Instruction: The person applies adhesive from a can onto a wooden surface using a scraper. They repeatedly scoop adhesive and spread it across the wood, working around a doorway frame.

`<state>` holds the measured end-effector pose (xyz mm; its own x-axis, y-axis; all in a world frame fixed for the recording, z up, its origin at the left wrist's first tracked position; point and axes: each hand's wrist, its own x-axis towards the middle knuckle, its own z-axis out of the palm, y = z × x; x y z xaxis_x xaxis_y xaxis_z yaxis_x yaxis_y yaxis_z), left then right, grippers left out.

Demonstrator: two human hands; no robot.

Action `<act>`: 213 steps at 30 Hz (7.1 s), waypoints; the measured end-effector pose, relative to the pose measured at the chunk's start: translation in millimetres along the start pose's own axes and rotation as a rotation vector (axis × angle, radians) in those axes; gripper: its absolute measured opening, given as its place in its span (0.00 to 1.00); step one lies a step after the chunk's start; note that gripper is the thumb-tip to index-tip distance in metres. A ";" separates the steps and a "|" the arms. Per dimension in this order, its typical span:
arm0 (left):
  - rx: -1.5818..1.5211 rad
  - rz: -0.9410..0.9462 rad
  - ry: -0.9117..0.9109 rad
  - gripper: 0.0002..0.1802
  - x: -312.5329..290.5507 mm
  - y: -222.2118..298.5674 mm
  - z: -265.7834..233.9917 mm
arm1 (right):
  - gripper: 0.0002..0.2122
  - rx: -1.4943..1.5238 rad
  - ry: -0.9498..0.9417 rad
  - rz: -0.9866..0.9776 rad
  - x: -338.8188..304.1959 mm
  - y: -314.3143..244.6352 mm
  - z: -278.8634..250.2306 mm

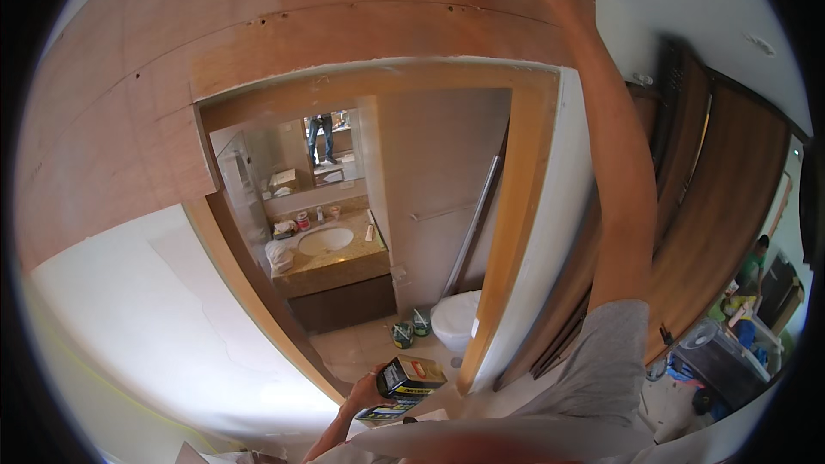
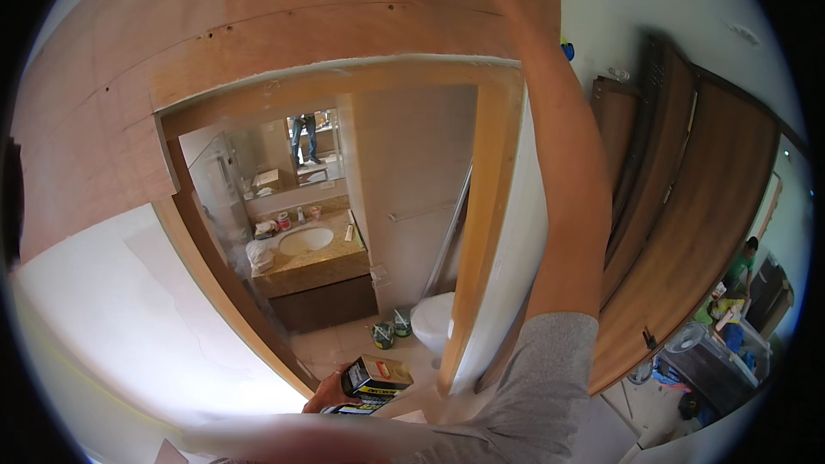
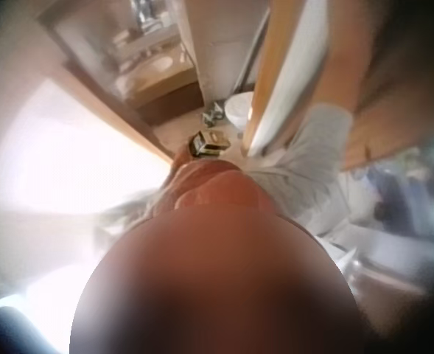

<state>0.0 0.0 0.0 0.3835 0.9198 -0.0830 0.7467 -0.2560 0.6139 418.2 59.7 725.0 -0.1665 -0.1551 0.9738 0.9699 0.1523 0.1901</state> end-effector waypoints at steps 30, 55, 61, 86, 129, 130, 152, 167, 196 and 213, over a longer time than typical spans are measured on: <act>0.406 0.026 -0.296 0.67 74.3 190.3 -100.3 | 0.18 1.477 -0.204 2.306 -728.6 -50.4 -180.4; 0.804 -0.243 -0.861 0.72 181.5 339.9 -120.1 | 0.14 1.491 -0.911 2.440 -782.1 -160.8 -208.4; 0.811 -0.259 -0.881 0.71 185.2 345.6 -118.5 | 0.17 1.544 -1.055 2.370 -762.3 -155.7 -208.8; 0.862 -0.308 -0.906 0.70 196.0 356.5 -106.9 | 0.15 1.553 -1.016 2.363 -766.8 -167.5 -202.4; 0.859 -0.351 -0.923 0.71 188.1 364.7 -110.2 | 0.21 1.714 -0.958 2.367 -743.5 -167.3 -206.4; 0.869 -0.347 -0.917 0.71 187.4 364.4 -111.0 | 0.21 1.729 -0.966 2.361 -742.2 -167.4 -206.4; 0.728 -0.250 -0.853 0.72 173.9 325.0 -135.2 | 0.21 1.825 -0.886 2.464 -743.2 -155.9 -202.5; 0.486 -0.039 -0.634 0.69 124.3 246.8 -137.1 | 0.20 1.708 -0.841 2.450 -732.6 -139.4 -212.4; -0.175 0.172 -0.268 0.66 32.0 97.0 -27.8 | 0.18 1.647 -1.186 2.477 -769.3 -89.8 -219.8; -0.184 0.177 -0.235 0.65 -11.2 -19.1 20.0 | 0.21 0.900 -0.430 0.679 -193.5 -66.5 -134.2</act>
<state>-7.7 -11.4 -26.5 0.6289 0.7669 -0.1276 0.5551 -0.3280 0.7644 409.8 -51.5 507.2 0.1180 0.5318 0.8386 0.4396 0.7293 -0.5243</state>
